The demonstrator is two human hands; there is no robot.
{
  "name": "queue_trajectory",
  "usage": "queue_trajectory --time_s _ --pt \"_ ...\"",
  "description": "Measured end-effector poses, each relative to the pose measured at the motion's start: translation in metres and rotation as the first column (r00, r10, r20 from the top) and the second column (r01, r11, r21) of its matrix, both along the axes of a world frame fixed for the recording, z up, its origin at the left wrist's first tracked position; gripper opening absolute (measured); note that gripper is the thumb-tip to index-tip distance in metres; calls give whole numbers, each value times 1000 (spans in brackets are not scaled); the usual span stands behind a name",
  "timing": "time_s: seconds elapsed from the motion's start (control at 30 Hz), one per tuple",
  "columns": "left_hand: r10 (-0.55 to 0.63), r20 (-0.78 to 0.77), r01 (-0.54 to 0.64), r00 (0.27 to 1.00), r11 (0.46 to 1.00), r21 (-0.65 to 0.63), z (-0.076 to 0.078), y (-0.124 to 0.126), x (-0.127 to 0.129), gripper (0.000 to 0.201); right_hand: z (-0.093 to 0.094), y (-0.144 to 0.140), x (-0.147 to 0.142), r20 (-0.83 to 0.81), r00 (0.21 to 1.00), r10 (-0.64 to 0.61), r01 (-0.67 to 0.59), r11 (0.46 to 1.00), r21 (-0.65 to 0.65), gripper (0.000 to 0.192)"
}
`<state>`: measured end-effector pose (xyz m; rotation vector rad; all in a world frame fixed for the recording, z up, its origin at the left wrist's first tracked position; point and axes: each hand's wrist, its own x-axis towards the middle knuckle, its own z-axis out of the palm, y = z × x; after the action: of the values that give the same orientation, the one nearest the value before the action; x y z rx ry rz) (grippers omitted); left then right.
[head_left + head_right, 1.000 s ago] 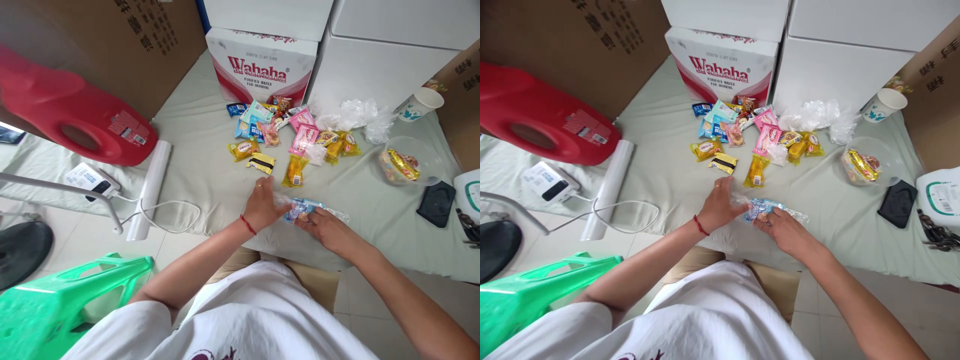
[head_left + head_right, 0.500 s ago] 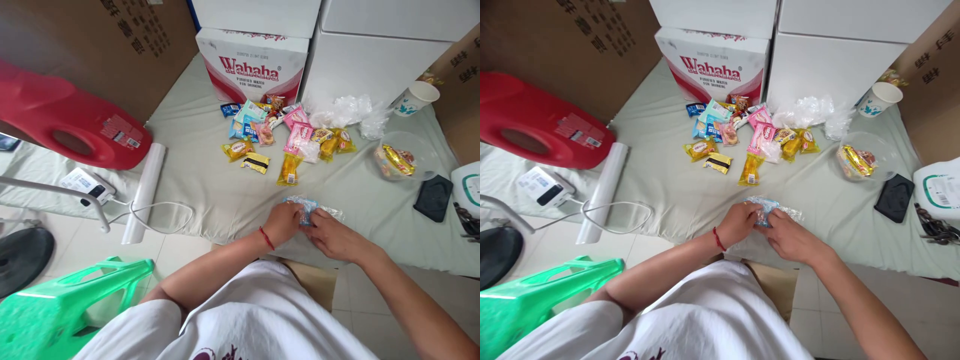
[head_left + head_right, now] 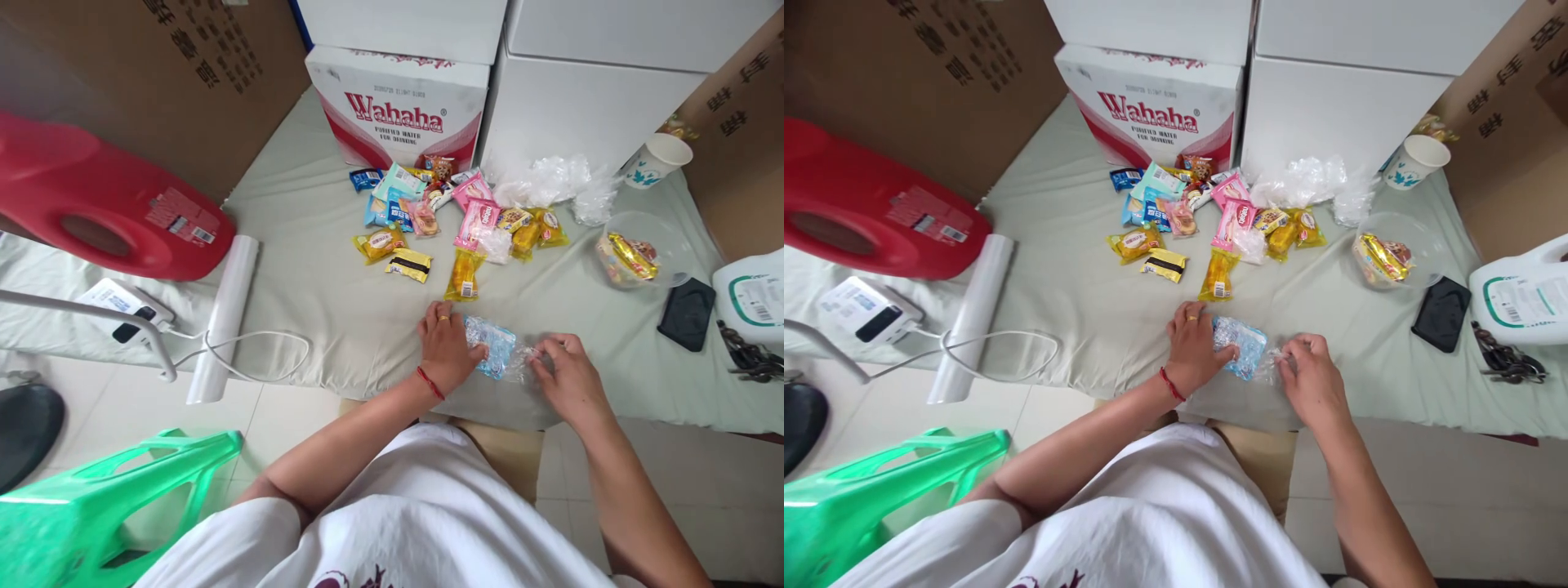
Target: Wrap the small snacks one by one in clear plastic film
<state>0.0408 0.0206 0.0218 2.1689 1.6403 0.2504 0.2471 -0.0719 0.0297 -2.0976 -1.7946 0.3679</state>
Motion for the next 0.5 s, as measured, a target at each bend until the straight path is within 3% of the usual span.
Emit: queue_trajectory --time_s 0.13,0.2,0.23,0.33,0.4,0.43,0.5 --pt "-47 11 47 999 999 9 1 -10 7 38 16 16 -39 -319 941 -115 77 989 -128 21" --pt "-151 25 148 988 985 93 2 -20 9 18 10 23 -56 -521 836 -169 139 986 -97 22" --pt "-218 33 210 975 964 162 3 -25 8 17 5 24 -63 -629 755 -183 176 982 -75 24" --pt "-412 54 365 910 853 373 0 -36 2 30 -7 22 -71 -890 418 -182 284 957 -62 36" --pt "-537 67 459 841 773 438 -5 -41 -3 45 -9 18 -70 -954 229 -195 332 936 -112 41" --pt "-601 71 515 796 734 444 -7 -44 -4 51 -10 15 -68 -959 181 -217 336 930 -147 42" --pt "-709 76 622 701 660 422 -11 -50 -4 53 -10 11 -64 -943 183 -280 331 920 -209 40"
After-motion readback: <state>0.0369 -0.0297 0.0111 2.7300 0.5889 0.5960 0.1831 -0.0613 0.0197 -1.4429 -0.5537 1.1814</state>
